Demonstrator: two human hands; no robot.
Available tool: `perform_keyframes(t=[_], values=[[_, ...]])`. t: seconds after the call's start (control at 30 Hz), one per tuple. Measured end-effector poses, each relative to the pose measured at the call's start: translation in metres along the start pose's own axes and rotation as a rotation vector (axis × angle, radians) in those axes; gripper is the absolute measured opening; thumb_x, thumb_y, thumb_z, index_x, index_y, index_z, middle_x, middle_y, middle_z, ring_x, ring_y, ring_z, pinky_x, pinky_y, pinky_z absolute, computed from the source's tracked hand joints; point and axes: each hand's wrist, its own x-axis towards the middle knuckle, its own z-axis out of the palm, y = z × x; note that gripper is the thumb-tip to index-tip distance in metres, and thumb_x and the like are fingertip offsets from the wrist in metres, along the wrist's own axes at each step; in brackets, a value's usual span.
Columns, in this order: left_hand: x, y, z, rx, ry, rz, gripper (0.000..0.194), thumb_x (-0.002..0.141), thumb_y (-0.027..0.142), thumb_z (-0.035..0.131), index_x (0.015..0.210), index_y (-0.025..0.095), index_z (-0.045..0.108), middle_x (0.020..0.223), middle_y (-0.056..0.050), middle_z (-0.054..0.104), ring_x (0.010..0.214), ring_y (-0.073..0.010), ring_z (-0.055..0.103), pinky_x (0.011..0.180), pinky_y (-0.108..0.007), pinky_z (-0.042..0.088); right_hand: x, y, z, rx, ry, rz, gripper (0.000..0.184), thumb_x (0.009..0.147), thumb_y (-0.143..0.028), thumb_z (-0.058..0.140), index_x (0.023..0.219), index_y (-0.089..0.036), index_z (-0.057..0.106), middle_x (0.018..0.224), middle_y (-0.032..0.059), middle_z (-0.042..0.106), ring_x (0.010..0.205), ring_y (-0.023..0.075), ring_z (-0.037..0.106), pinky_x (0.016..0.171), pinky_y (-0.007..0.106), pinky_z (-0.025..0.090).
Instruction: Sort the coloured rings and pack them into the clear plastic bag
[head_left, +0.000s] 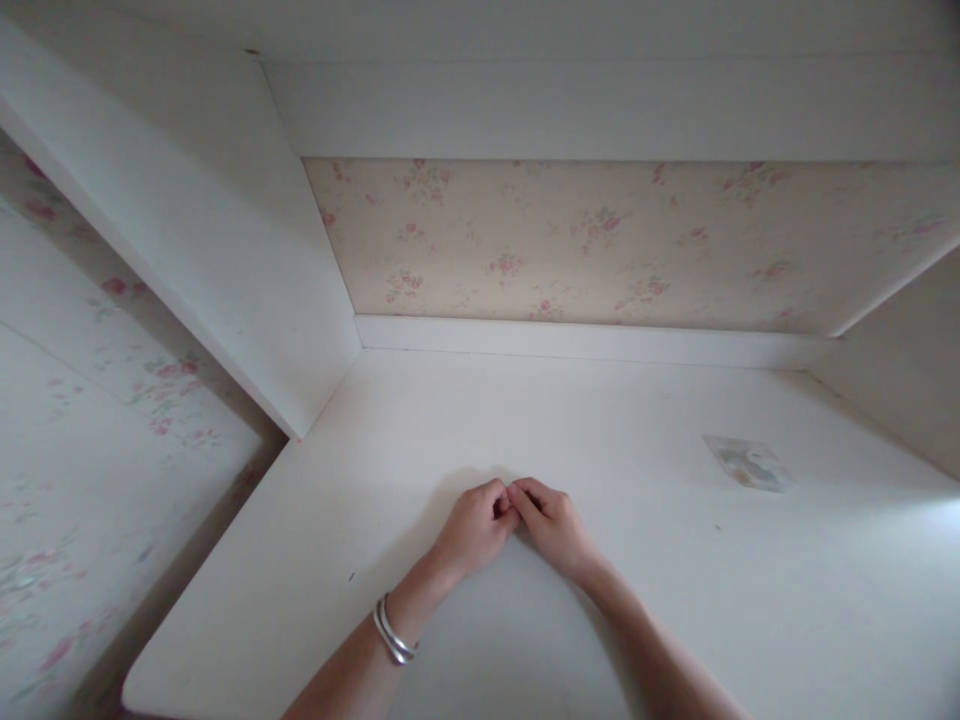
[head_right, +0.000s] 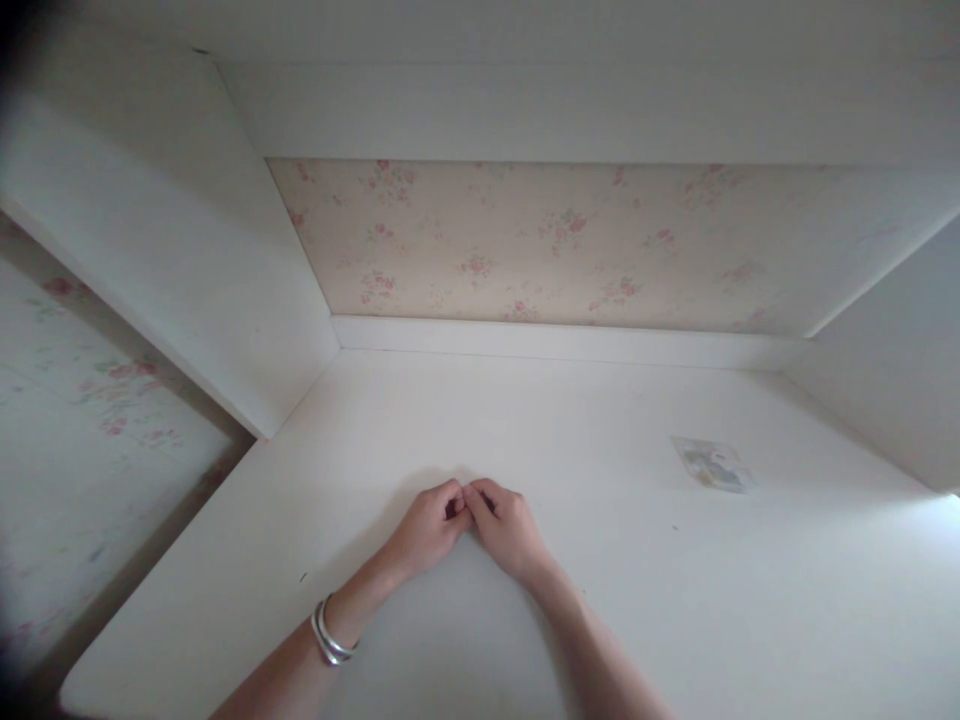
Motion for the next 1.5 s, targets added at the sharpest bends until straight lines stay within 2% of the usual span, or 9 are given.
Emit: perform_keyframes(t=[1.5], values=[[-0.0003, 0.003, -0.0017, 0.021, -0.003, 0.023, 0.017, 0.081, 0.023, 0.045, 0.065, 0.018, 0.045, 0.058, 0.004, 0.046, 0.055, -0.0097, 0.042, 0.053, -0.022, 0.029, -0.0013, -0.006, -0.0025, -0.021, 0.002, -0.011, 0.034, 0.091, -0.04, 0.038, 0.079, -0.02, 0.063, 0.076, 0.0, 0.064, 0.07, 0.0126, 0.056, 0.065, 0.023, 0.04]])
